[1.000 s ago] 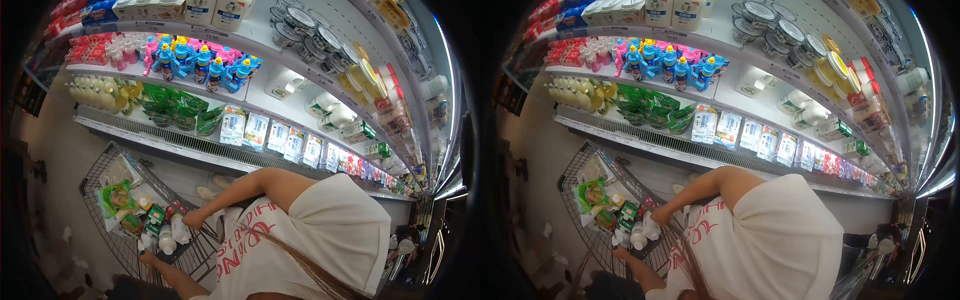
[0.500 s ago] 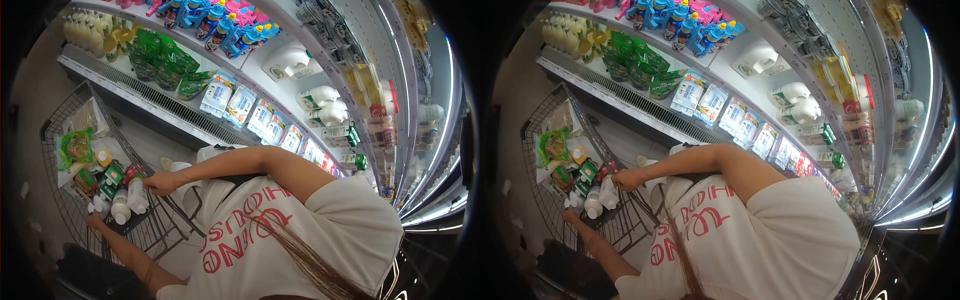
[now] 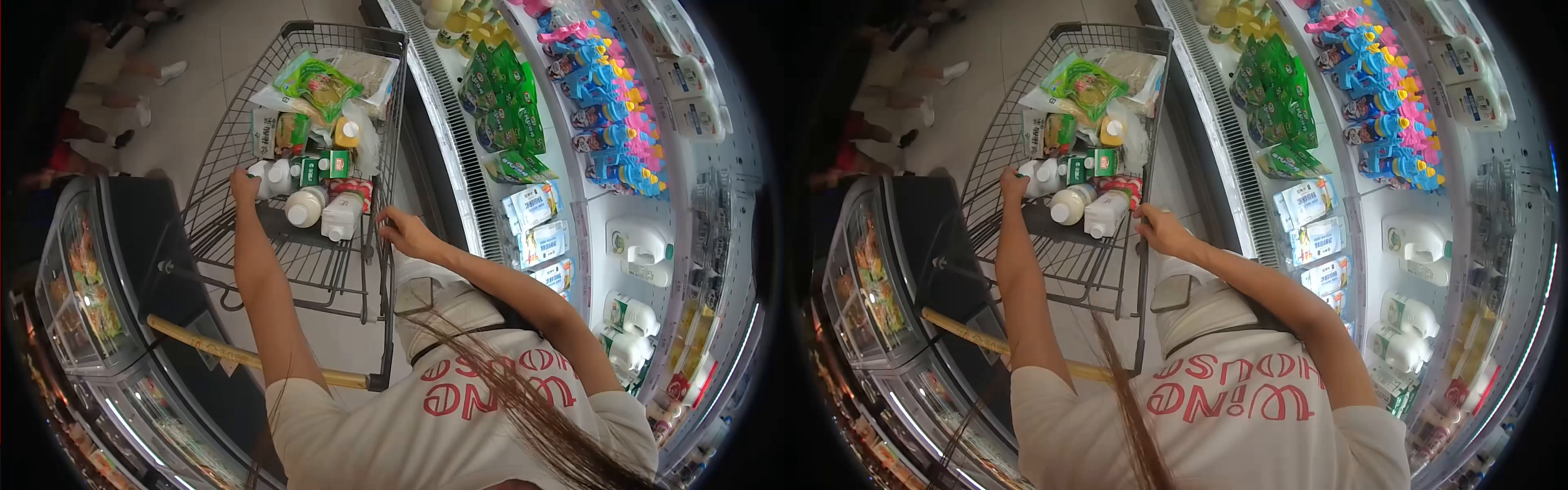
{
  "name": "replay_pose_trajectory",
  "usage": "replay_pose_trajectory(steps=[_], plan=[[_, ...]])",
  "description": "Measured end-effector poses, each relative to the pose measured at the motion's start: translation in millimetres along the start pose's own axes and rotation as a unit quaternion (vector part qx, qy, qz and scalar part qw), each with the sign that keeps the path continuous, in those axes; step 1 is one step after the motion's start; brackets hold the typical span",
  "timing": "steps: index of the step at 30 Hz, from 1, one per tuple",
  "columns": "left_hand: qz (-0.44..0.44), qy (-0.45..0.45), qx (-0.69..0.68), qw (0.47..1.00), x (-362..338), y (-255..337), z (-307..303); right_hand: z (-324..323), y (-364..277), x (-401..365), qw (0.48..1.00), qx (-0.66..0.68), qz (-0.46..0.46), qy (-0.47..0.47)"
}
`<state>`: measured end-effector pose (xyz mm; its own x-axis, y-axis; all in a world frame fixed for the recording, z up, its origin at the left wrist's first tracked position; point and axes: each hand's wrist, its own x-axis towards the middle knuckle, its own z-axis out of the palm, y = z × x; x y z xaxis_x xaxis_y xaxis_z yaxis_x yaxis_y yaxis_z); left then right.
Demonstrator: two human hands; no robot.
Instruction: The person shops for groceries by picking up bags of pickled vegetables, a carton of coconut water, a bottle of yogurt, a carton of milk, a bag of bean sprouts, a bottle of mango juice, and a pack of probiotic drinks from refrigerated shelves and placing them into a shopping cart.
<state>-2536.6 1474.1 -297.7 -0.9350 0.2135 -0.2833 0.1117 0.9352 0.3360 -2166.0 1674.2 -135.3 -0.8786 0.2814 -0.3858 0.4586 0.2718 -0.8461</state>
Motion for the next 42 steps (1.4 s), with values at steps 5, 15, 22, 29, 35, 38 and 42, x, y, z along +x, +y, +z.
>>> replay_pose_trajectory(steps=[5, 15, 22, 29, 35, 38, 42], plan=[[-0.012, -0.015, 0.017, 1.000, -6.2, 21.5, -47.3, -8.3, -9.8, -5.4, 0.999, -0.041, 0.032, -0.011], [0.047, -0.001, 0.000, 0.999, -69.3, 80.9, -162.2, -17.9, -43.3, 57.4, 0.972, -0.206, -0.109, -0.020], [0.162, 0.075, -0.067, 0.982, -130.7, 97.6, -189.1, 52.0, -113.8, 180.9, 0.963, -0.130, -0.236, 0.016], [0.225, 0.040, -0.178, 0.957, -190.4, 143.7, -238.1, 19.4, -135.4, 169.2, 0.932, -0.089, -0.348, -0.054], [0.172, -0.004, -0.417, 0.892, -224.3, 203.8, -253.0, -63.3, -170.5, 111.8, 0.962, -0.060, -0.259, 0.065], [0.162, -0.078, -0.515, 0.838, -245.0, 211.8, -231.0, -128.4, -198.0, 56.5, 0.992, 0.043, -0.098, 0.062], [0.189, -0.258, -0.613, 0.722, -292.8, 240.1, -199.6, -191.3, -176.5, 17.5, 0.982, 0.131, -0.029, 0.133]])
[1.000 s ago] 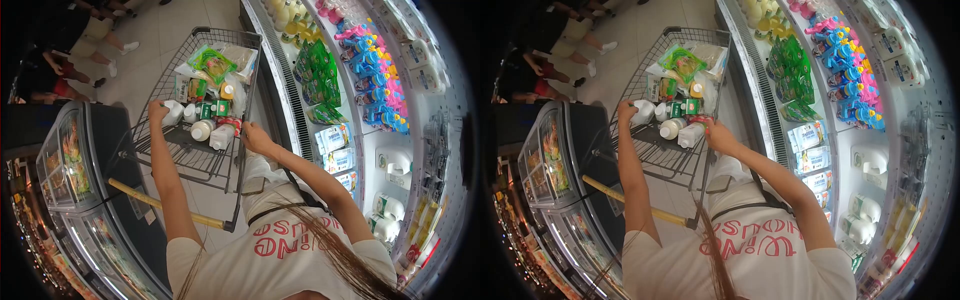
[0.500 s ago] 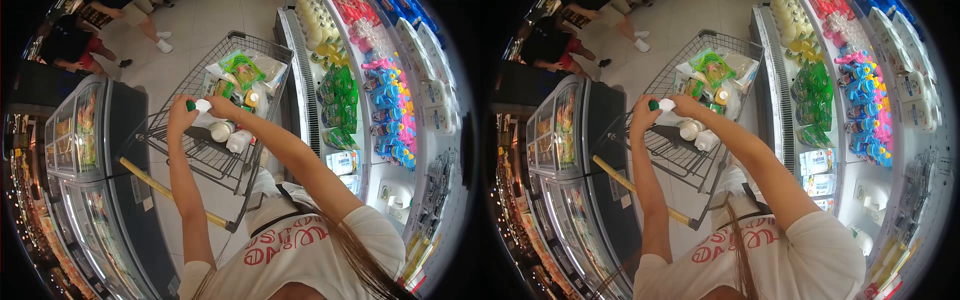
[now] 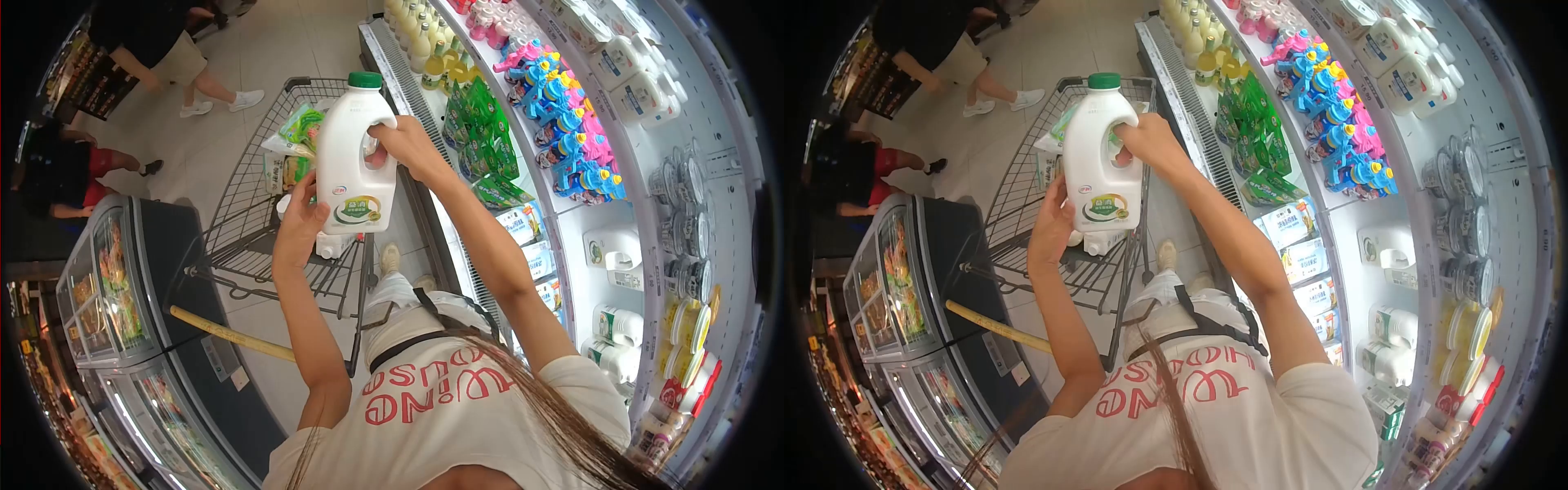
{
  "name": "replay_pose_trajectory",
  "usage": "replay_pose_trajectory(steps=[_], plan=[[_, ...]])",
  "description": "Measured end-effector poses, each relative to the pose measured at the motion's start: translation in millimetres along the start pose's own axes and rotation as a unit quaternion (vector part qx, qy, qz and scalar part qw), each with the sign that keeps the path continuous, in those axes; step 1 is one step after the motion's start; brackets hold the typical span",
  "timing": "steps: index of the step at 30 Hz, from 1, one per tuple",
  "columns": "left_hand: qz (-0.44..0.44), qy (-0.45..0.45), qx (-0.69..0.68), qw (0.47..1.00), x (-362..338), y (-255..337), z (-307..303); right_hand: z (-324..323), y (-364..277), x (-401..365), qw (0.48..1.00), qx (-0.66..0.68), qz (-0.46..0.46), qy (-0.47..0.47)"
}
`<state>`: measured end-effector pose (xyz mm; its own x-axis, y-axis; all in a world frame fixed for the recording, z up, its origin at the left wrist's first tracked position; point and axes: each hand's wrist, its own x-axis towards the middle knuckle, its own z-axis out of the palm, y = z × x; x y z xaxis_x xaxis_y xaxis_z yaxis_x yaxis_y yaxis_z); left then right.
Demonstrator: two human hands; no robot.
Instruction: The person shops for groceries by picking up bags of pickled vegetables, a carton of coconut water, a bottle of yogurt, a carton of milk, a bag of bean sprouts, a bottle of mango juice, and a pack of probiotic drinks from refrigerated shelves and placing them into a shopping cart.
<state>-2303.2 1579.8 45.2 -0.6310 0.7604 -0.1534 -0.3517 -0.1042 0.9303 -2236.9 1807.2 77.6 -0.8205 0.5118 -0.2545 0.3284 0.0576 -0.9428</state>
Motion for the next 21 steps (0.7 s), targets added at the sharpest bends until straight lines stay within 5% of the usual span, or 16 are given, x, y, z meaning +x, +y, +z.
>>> replay_pose_trajectory(steps=[3, 9, 21], plan=[[-0.009, -0.032, -0.061, 0.998, -12.6, -12.9, 52.9, -51.2, -12.7, -41.0, 0.995, 0.085, 0.053, 0.013], [-0.130, -0.136, -0.204, 0.961, -24.1, -20.2, 133.8, -118.8, -10.8, -136.5, 0.982, 0.142, -0.040, 0.115], [-0.243, -0.309, -0.108, 0.913, -52.3, -36.4, 230.7, -179.2, 57.6, -273.4, 0.926, 0.112, -0.037, 0.358]])
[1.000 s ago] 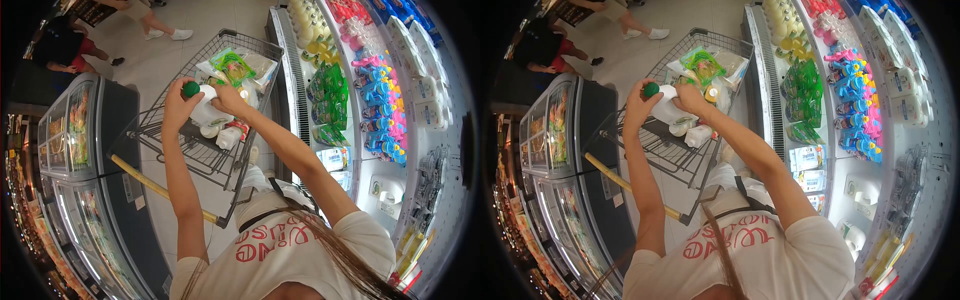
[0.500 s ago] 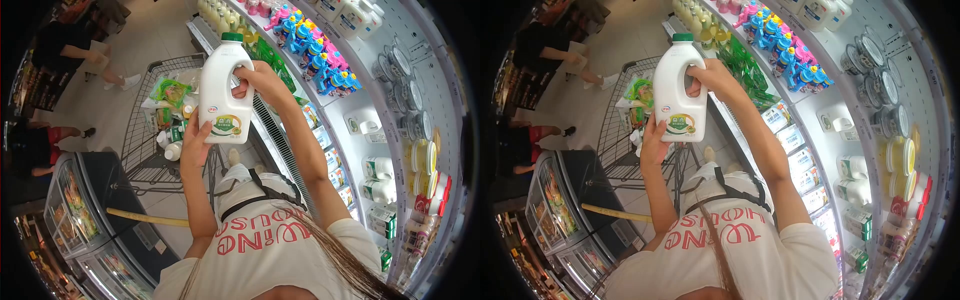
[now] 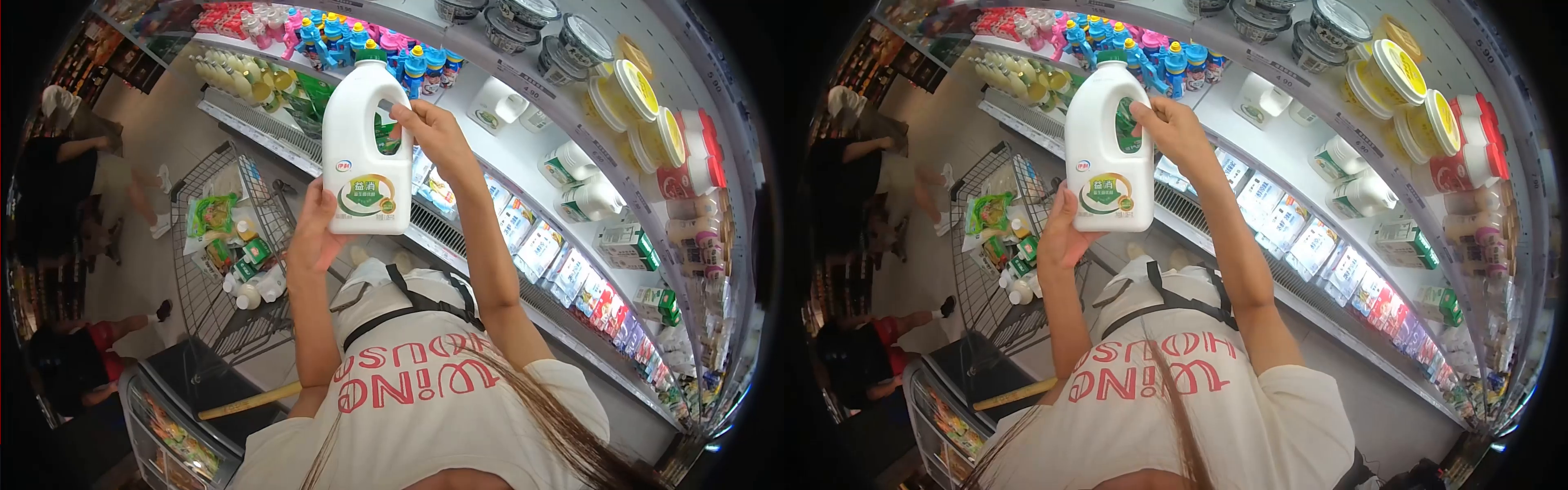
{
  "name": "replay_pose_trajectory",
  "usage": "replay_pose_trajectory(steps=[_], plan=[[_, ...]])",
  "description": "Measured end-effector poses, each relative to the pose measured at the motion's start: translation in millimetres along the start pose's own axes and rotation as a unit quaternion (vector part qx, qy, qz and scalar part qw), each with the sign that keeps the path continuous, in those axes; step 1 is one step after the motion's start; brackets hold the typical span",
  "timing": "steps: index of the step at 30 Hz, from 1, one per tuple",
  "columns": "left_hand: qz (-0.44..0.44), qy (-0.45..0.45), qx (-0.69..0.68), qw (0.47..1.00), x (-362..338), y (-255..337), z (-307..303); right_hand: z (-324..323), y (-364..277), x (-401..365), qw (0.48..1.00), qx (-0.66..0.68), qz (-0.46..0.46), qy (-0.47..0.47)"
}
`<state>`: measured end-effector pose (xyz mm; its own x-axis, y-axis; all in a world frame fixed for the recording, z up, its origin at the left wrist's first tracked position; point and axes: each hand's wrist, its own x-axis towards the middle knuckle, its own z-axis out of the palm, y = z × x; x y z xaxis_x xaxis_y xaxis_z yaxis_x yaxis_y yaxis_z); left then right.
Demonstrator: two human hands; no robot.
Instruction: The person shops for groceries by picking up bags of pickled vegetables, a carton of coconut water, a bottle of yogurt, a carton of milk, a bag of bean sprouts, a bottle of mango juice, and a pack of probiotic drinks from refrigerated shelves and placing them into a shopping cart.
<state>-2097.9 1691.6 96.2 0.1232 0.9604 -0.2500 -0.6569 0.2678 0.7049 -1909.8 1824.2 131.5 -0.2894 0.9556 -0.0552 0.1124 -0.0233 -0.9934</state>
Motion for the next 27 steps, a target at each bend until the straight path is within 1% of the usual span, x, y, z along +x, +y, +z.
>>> replay_pose_trajectory(steps=[4, 7, 8, 9, 10, 12, 13, 15, 16, 17, 20, 21, 24, 27], plan=[[-0.028, -0.009, 0.037, 0.999, 7.6, -9.2, 24.0, -29.4, 1.6, -15.4, 0.999, 0.001, 0.015, 0.034], [-0.056, -0.028, 0.061, 0.996, 9.0, -8.9, 27.7, -39.9, -3.7, -26.6, 0.997, 0.056, 0.018, 0.046], [-0.071, -0.053, 0.066, 0.994, 17.4, -10.1, 31.8, -45.2, 1.4, -27.5, 0.997, 0.019, 0.012, 0.070], [-0.056, -0.088, 0.075, 0.992, 28.2, -17.4, 26.4, -50.3, 6.6, -27.7, 0.996, -0.002, -0.012, 0.085], [-0.083, -0.102, 0.069, 0.989, 35.2, -17.3, 26.2, -54.0, 12.0, -31.5, 0.995, -0.019, -0.029, 0.092], [-0.080, -0.112, 0.148, 0.979, 50.7, -27.1, 23.8, -62.2, 17.1, -46.3, 0.987, -0.084, -0.035, 0.132], [-0.069, -0.126, 0.209, 0.967, 59.3, -32.1, 23.9, -63.2, 19.4, -49.3, 0.982, -0.116, -0.039, 0.144], [-0.042, -0.150, 0.325, 0.933, 83.3, -45.4, 28.0, -69.1, 30.1, -56.3, 0.955, -0.223, -0.043, 0.192], [-0.039, -0.172, 0.336, 0.925, 100.4, -56.2, 26.4, -72.8, 37.6, -60.3, 0.936, -0.277, -0.043, 0.214], [-0.032, -0.195, 0.348, 0.917, 124.8, -68.9, 24.7, -77.7, 45.5, -61.5, 0.923, -0.300, -0.057, 0.233], [-0.019, -0.257, 0.355, 0.899, 185.3, -108.7, 26.7, -97.8, 69.9, -58.6, 0.881, -0.357, -0.113, 0.290], [-0.011, -0.275, 0.352, 0.895, 204.9, -118.1, 31.1, -104.5, 75.5, -54.4, 0.871, -0.367, -0.117, 0.305], [0.049, -0.316, 0.405, 0.857, 256.1, -133.8, 48.8, -129.1, 87.3, -38.8, 0.855, -0.377, -0.129, 0.332], [0.025, -0.305, 0.414, 0.857, 284.1, -127.7, 75.9, -147.2, 104.3, -15.5, 0.834, -0.383, -0.134, 0.374]])
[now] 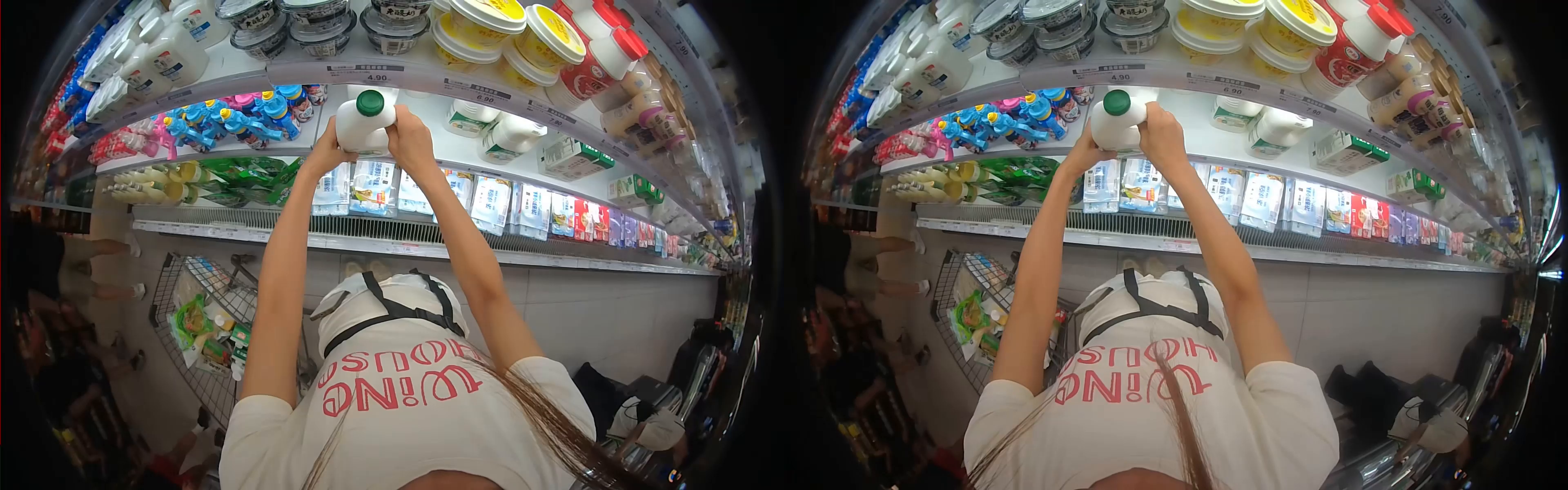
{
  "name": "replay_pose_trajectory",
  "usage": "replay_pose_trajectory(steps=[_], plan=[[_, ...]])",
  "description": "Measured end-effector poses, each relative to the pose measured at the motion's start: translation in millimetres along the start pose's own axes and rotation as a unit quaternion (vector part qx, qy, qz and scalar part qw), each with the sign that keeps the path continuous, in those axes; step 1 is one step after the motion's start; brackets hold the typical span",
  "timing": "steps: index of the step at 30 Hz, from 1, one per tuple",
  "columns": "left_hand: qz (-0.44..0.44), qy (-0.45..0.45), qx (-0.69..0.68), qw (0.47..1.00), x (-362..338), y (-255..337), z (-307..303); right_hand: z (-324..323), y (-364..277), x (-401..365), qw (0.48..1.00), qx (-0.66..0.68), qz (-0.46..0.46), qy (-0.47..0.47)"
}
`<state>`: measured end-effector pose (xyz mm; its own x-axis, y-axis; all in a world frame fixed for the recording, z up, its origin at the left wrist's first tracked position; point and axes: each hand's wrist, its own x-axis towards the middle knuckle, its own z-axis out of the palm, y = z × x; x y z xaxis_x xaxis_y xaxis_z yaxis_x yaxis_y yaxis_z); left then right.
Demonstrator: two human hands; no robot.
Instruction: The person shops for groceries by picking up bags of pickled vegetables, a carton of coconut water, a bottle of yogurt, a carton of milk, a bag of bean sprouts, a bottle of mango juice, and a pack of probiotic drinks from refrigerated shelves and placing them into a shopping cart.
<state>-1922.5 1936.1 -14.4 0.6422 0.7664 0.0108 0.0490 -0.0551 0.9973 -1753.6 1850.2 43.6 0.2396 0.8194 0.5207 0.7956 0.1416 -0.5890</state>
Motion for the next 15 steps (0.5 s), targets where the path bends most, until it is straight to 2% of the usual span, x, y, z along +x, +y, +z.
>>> replay_pose_trajectory(steps=[5, 10, 15], plan=[[0.037, 0.021, 0.033, 0.999, 47.2, -56.7, -9.1, 24.1, 25.2, 16.2, 1.000, -0.007, -0.007, 0.025], [-0.011, 0.077, 0.037, 0.996, 49.7, -61.4, 0.3, 44.1, 41.8, 19.0, 0.999, -0.012, 0.041, 0.020], [0.032, 0.113, 0.106, 0.987, 54.4, -73.2, 6.6, 50.1, 49.2, 25.2, 0.998, -0.042, 0.021, 0.041]])
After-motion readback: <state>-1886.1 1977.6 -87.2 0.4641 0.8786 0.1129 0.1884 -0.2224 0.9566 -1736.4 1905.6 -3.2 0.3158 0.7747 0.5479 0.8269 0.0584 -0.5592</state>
